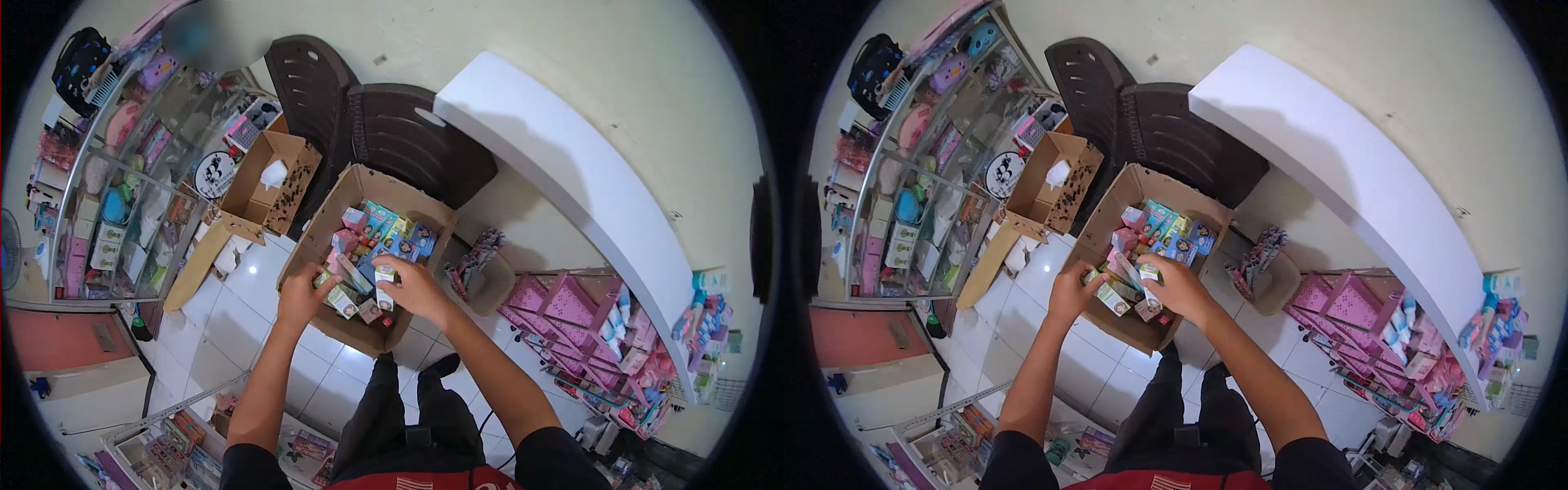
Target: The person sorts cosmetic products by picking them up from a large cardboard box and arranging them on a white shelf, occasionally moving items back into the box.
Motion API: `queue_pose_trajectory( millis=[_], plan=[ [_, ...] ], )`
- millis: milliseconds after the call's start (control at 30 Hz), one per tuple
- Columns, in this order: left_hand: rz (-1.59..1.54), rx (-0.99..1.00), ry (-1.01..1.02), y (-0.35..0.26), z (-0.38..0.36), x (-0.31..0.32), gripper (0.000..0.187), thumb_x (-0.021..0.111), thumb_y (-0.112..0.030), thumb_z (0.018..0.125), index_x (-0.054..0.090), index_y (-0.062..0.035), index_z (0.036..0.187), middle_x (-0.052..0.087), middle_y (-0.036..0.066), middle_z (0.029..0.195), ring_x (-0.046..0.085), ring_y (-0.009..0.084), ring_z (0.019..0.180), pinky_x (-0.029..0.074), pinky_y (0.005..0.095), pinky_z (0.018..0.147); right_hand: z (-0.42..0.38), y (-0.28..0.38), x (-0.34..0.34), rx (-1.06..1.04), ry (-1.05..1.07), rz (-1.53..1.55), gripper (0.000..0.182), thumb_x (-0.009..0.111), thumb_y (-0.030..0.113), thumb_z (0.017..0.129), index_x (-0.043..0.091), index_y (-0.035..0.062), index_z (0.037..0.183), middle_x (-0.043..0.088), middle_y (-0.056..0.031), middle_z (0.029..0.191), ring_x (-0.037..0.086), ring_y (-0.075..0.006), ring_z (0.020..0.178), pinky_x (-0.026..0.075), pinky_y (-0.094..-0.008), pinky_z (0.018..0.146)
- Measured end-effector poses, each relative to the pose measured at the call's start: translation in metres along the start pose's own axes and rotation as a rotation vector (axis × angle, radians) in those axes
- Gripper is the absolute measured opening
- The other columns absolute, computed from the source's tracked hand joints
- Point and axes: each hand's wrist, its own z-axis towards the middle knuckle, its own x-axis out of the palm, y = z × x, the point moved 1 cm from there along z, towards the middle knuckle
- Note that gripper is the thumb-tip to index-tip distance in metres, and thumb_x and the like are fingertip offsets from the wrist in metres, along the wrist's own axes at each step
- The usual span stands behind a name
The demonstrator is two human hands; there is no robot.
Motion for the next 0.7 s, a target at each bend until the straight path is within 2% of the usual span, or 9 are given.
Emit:
queue_pose_trajectory(
  millis=[33, 100, 167, 300, 433, 500, 567, 633, 700],
  plan=[
    [-0.004, -0.009, 0.006, 0.008, 0.006, 0.005, 0.041, 0.083, -0.037, 0.081, 0.068, -0.0006, 0.094, 0.07, 0.02, 0.082, 0.07, 0.038, 0.078, 0.053, 0.0446, 0.069, 0.008, -0.01, 0.006, 0.01, 0.006, 0.0, 0.039, 0.068, 0.009, 0.088, 0.06, 0.0059, 0.126, 0.068, -0.0194, 0.118, 0.065, -0.0378, 0.112, 0.05, -0.0417, 0.096],
    [0.035, 0.055, 0.045, 0.025, 0.014, 0.016, 0.042, 0.082, -0.038, 0.082, 0.07, -0.0012, 0.097, 0.071, 0.019, 0.084, 0.069, 0.0386, 0.078, 0.053, 0.0448, 0.07, 0.021, -0.032, 0.023, 0.041, 0.076, -0.07, 0.037, 0.07, 0.009, 0.089, 0.061, 0.006, 0.125, 0.069, -0.0176, 0.112, 0.069, -0.0311, 0.101, 0.053, -0.039, 0.088],
    [0.048, 0.047, 0.048, 0.044, 0.023, 0.021, 0.042, 0.082, -0.037, 0.083, 0.071, -0.0003, 0.1, 0.072, 0.02, 0.089, 0.07, 0.0366, 0.078, 0.054, 0.0429, 0.07, 0.034, -0.055, 0.042, -0.001, 0.069, -0.064, 0.037, 0.069, 0.009, 0.089, 0.06, 0.0065, 0.125, 0.069, -0.0183, 0.107, 0.069, -0.0309, 0.098, 0.053, -0.0388, 0.086],
    [0.08, 0.079, 0.028, 0.069, 0.036, 0.024, 0.044, 0.082, -0.037, 0.083, 0.071, 0.0007, 0.104, 0.073, 0.021, 0.096, 0.071, 0.0372, 0.083, 0.055, 0.0412, 0.073, 0.063, -0.067, 0.06, 0.018, 0.112, -0.007, 0.037, 0.069, 0.009, 0.088, 0.059, 0.0051, 0.124, 0.069, -0.0209, 0.106, 0.07, -0.0337, 0.099, 0.053, -0.0392, 0.084],
    [0.133, 0.042, 0.077, 0.086, 0.036, 0.031, 0.044, 0.082, -0.036, 0.082, 0.072, -0.0002, 0.105, 0.072, 0.021, 0.094, 0.07, 0.0387, 0.084, 0.055, 0.043, 0.074, 0.087, -0.078, 0.086, 0.031, 0.008, 0.038, 0.035, 0.069, 0.009, 0.089, 0.06, 0.0027, 0.122, 0.069, -0.0217, 0.11, 0.07, -0.0344, 0.1, 0.053, -0.0392, 0.085],
    [0.191, 0.023, 0.113, 0.087, 0.037, 0.031, 0.043, 0.082, -0.035, 0.081, 0.071, -0.0003, 0.105, 0.072, 0.021, 0.093, 0.07, 0.0394, 0.084, 0.054, 0.0441, 0.073, 0.099, -0.085, 0.099, -0.08, -0.02, 0.033, 0.033, 0.067, 0.009, 0.089, 0.061, 0.0011, 0.12, 0.069, -0.0238, 0.107, 0.066, -0.0409, 0.102, 0.052, -0.0434, 0.087],
    [0.248, 0.008, 0.143, 0.093, 0.038, 0.03, 0.043, 0.082, -0.035, 0.081, 0.071, -0.0004, 0.104, 0.072, 0.021, 0.092, 0.069, 0.0401, 0.084, 0.054, 0.0451, 0.073, 0.108, -0.091, 0.109, -0.064, -0.022, 0.019, 0.033, 0.067, 0.008, 0.089, 0.062, 0.0015, 0.121, 0.069, -0.0236, 0.108, 0.066, -0.0406, 0.103, 0.052, -0.0438, 0.089],
    [0.257, 0.028, 0.109, 0.101, 0.039, 0.03, 0.041, 0.081, -0.035, 0.081, 0.07, -0.001, 0.102, 0.071, 0.022, 0.092, 0.069, 0.0411, 0.084, 0.054, 0.047, 0.073, 0.116, -0.091, 0.116, -0.069, 0.0, -0.065, 0.035, 0.067, 0.007, 0.089, 0.064, 0.0023, 0.123, 0.07, -0.0213, 0.111, 0.069, -0.0326, 0.101, 0.053, -0.039, 0.087],
    [0.271, 0.002, 0.11, 0.102, 0.041, 0.028, 0.04, 0.081, -0.034, 0.082, 0.07, -0.0012, 0.101, 0.071, 0.022, 0.092, 0.069, 0.0408, 0.085, 0.054, 0.0475, 0.073, 0.122, -0.094, 0.123, -0.08, -0.002, -0.033, 0.035, 0.067, 0.007, 0.089, 0.064, 0.0025, 0.123, 0.07, -0.0214, 0.111, 0.069, -0.0335, 0.101, 0.053, -0.039, 0.087]
  ],
)
